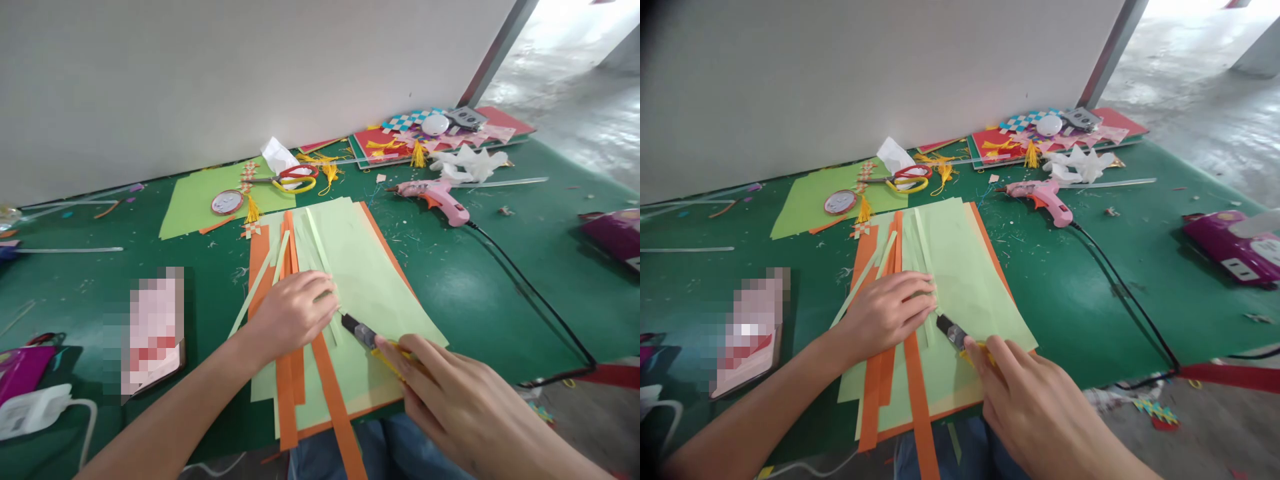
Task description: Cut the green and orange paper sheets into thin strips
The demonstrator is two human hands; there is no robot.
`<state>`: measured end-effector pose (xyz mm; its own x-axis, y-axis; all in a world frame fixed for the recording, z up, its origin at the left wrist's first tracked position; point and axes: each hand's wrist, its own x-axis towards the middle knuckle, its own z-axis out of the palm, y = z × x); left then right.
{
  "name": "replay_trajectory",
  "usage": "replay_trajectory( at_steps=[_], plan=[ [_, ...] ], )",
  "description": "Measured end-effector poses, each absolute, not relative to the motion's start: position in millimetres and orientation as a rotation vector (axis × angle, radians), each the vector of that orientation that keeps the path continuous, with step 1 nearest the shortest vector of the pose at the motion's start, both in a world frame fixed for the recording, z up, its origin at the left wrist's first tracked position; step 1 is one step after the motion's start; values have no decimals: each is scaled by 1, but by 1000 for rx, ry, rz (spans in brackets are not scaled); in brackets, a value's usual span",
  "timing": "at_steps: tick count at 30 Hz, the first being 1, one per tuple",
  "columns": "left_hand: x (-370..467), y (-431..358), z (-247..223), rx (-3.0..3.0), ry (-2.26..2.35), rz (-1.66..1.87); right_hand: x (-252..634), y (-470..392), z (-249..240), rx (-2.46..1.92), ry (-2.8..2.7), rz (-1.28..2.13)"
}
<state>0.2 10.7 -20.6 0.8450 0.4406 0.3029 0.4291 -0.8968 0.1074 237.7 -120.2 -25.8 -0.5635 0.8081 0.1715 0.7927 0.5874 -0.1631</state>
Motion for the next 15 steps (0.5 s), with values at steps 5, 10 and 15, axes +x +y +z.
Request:
replay_trajectory(
  at_steps=[5,10,15],
  plan=[
    [2,11,-20,2922,703,525,239,-122,-25,-1294,-2619,143],
    [3,13,-19,2865,725,496,238,-119,-25,-1310,-2625,159],
    [2,12,-20,2830,746,461,238,-120,-24,-1305,-2608,162]
  ],
)
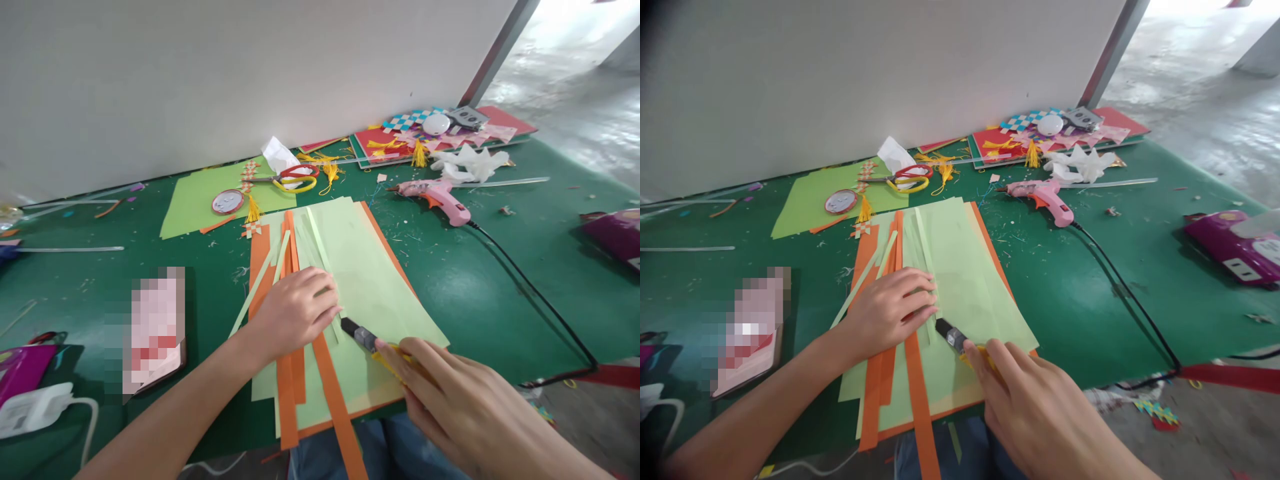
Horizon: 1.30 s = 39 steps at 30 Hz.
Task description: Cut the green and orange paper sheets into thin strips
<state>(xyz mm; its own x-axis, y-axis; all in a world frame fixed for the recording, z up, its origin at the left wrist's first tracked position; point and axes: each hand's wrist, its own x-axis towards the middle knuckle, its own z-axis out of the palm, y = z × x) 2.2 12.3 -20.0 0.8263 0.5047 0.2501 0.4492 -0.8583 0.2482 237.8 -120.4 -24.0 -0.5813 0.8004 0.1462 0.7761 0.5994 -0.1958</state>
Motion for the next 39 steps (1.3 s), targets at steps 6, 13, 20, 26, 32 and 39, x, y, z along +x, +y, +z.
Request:
replay_trajectory(
  at_steps=[6,13,20,26,32,39],
  plan=[
    [2,12,-20,2821,751,435,238,-123,-28,-1319,-2643,143],
    [3,12,-18,2839,737,440,238,-123,-27,-1342,-2602,157],
    [4,12,-19,2850,740,455,237,-122,-29,-1299,-2637,96],
    [3,12,-19,2847,737,445,236,-122,-28,-1342,-2601,138],
    [2,11,-19,2843,739,438,234,-121,-27,-1343,-2590,83],
    [2,12,-20,2852,736,447,235,-123,-29,-1336,-2618,83]
  ],
)
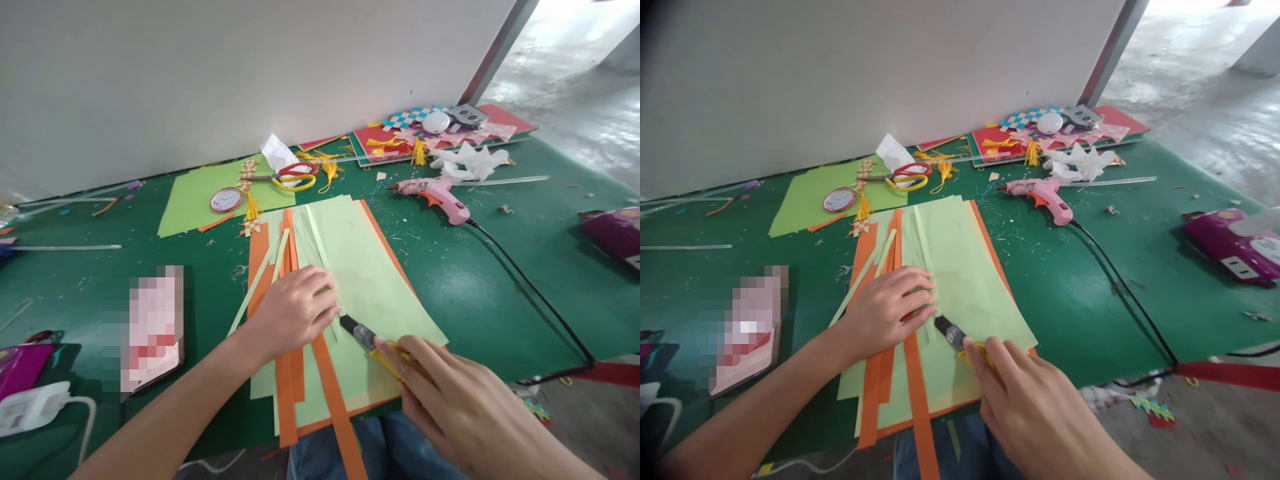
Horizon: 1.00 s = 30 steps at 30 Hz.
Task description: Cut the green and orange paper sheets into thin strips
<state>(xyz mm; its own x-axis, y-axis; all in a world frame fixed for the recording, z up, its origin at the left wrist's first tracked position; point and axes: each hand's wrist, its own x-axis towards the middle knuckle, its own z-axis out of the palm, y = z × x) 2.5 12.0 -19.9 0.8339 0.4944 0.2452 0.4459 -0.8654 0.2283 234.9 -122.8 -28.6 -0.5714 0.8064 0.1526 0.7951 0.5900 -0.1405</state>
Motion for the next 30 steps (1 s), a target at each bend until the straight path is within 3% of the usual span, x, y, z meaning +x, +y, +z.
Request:
replay_trajectory(
  at_steps=[30],
  plan=[
    [-8,1,-7,3249,370,422,234,-121,-27,-1365,-2562,129]
  ],
)
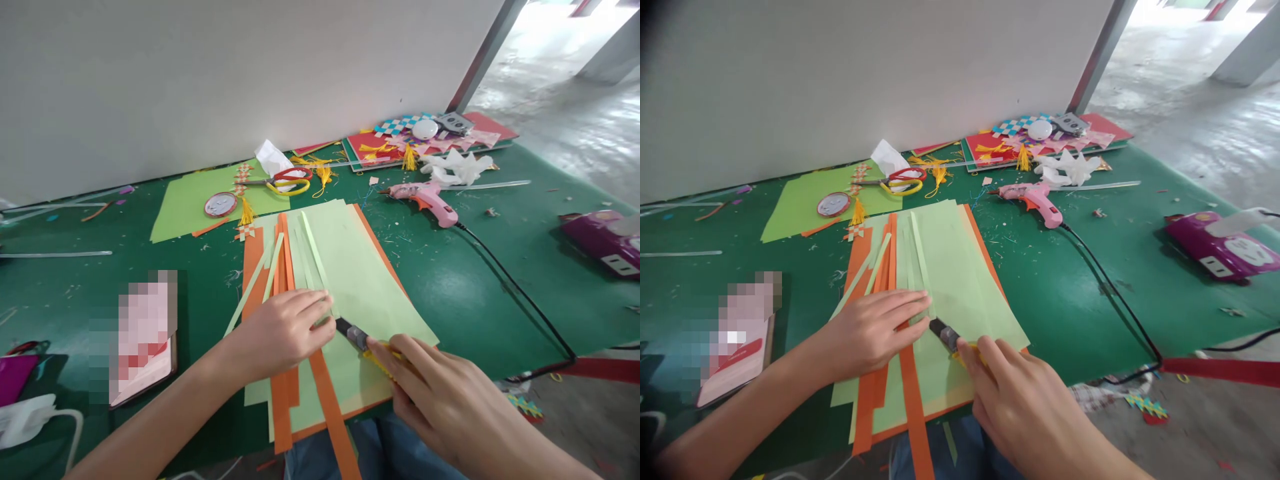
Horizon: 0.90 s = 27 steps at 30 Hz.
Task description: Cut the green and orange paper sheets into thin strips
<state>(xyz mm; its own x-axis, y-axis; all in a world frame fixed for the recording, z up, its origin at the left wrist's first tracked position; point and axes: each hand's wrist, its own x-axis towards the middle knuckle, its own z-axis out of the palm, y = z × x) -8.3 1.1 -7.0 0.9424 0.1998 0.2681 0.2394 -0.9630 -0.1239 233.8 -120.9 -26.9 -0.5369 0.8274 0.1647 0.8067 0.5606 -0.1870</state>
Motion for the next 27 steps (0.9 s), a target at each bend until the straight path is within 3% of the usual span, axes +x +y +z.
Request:
replay_trajectory(
  at_steps=[27],
  plan=[
    [-17,3,-13,-3079,-424,-422,242,-114,-21,-1323,-2641,180]
  ],
)
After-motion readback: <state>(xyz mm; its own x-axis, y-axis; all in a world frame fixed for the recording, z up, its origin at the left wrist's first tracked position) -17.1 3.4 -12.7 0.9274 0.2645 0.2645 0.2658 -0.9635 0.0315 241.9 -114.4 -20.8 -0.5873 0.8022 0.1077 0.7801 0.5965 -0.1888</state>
